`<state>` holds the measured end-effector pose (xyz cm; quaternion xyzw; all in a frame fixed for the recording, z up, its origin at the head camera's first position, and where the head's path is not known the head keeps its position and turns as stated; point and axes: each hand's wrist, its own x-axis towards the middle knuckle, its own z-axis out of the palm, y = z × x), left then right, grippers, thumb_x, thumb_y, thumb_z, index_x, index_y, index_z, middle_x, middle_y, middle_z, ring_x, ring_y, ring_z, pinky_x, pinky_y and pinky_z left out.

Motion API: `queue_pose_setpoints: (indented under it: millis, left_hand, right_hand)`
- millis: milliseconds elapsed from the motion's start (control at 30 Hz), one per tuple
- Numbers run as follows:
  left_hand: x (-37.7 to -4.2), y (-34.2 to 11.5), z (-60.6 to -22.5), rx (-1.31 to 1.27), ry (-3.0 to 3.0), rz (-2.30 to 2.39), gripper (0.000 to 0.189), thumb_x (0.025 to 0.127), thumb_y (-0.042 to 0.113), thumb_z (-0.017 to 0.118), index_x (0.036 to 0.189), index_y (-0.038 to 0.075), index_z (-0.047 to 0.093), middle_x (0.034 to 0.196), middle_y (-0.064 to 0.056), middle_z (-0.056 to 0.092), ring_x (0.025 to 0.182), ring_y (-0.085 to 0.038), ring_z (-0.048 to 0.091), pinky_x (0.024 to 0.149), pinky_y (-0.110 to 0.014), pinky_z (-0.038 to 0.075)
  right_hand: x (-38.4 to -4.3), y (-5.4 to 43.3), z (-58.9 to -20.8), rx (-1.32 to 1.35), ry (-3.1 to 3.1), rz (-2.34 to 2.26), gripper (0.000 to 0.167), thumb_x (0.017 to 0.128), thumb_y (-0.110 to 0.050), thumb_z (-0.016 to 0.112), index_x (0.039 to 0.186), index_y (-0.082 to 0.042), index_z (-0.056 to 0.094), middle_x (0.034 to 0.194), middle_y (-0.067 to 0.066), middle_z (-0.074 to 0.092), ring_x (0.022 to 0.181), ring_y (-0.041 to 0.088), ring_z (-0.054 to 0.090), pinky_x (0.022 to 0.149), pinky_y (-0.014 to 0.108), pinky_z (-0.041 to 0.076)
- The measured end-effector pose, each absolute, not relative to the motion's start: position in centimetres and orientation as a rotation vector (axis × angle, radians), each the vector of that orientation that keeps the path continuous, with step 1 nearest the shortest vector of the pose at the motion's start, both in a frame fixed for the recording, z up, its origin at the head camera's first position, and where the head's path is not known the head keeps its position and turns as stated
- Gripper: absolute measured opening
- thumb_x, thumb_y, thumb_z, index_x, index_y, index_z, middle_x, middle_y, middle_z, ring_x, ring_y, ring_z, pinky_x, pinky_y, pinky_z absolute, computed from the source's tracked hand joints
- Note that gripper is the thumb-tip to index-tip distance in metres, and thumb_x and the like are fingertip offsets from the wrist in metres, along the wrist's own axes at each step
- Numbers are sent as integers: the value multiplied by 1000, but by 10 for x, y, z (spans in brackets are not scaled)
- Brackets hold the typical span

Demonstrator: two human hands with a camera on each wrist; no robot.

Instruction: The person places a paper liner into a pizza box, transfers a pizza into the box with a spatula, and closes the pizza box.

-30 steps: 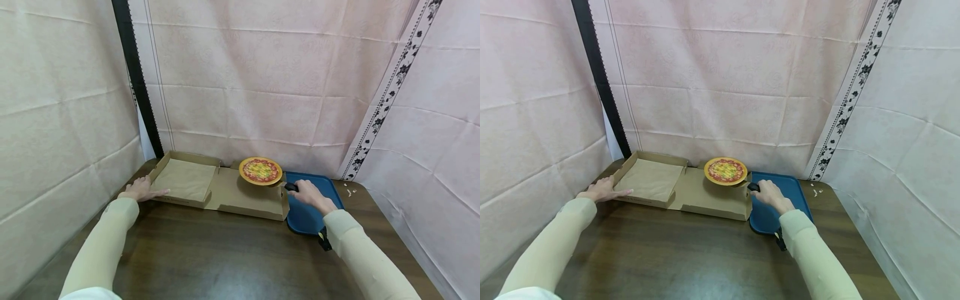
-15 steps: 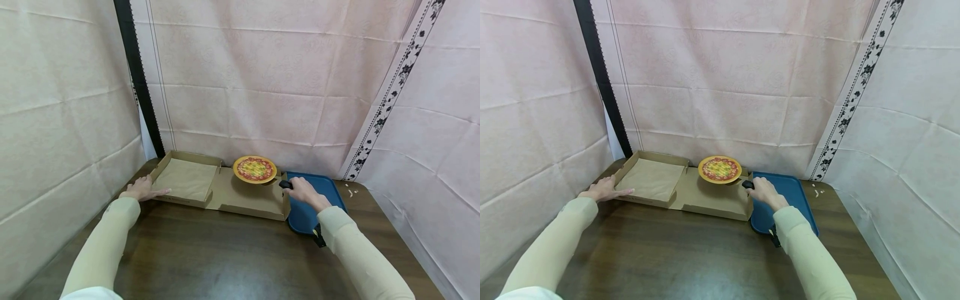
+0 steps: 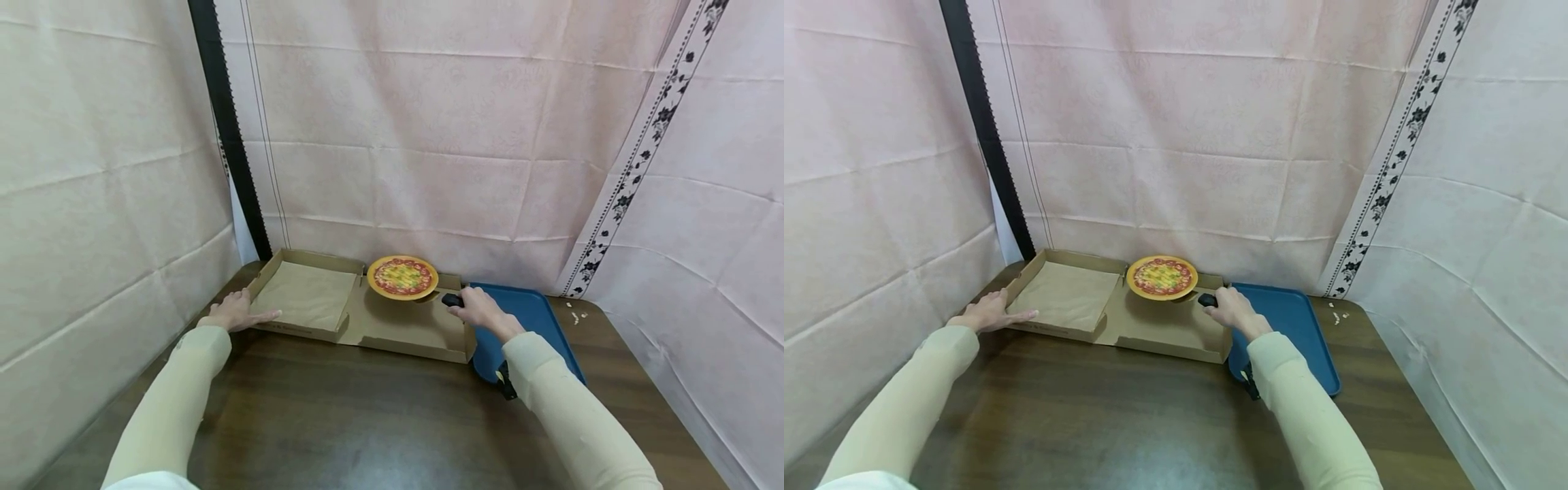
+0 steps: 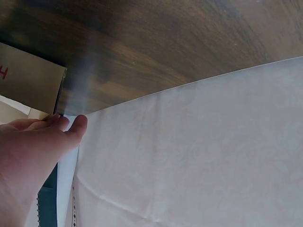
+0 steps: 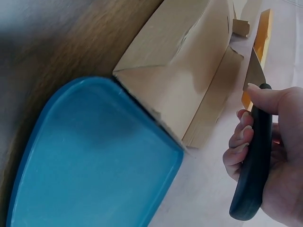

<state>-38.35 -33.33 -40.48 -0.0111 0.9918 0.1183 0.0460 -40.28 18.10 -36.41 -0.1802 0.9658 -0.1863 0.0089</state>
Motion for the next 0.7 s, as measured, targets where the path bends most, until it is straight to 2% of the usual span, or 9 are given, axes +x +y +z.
queue_pose_setpoints:
  millis: [167, 700]
  left_hand:
    - [-384, -333, -406, -32, 3044, 343, 121, 81, 79, 45, 146, -18, 13, 147, -44, 21, 136, -58, 21, 105, -75, 19]
    - [-384, -332, -406, -34, 3039, 339, 120, 83, 77, 45, 145, -19, 12, 147, -44, 19, 136, -57, 22, 107, -74, 19]
  right_hand:
    - [-404, 172, -361, -560, 3012, -581, 26, 95, -25, 61, 78, -7, 57, 58, 3, 49, 45, 14, 40, 46, 25, 31]
    - [-407, 148, -364, -619, 3074, -581, 29, 94, -27, 62, 73, -8, 55, 57, 2, 44, 48, 16, 36, 50, 26, 26]
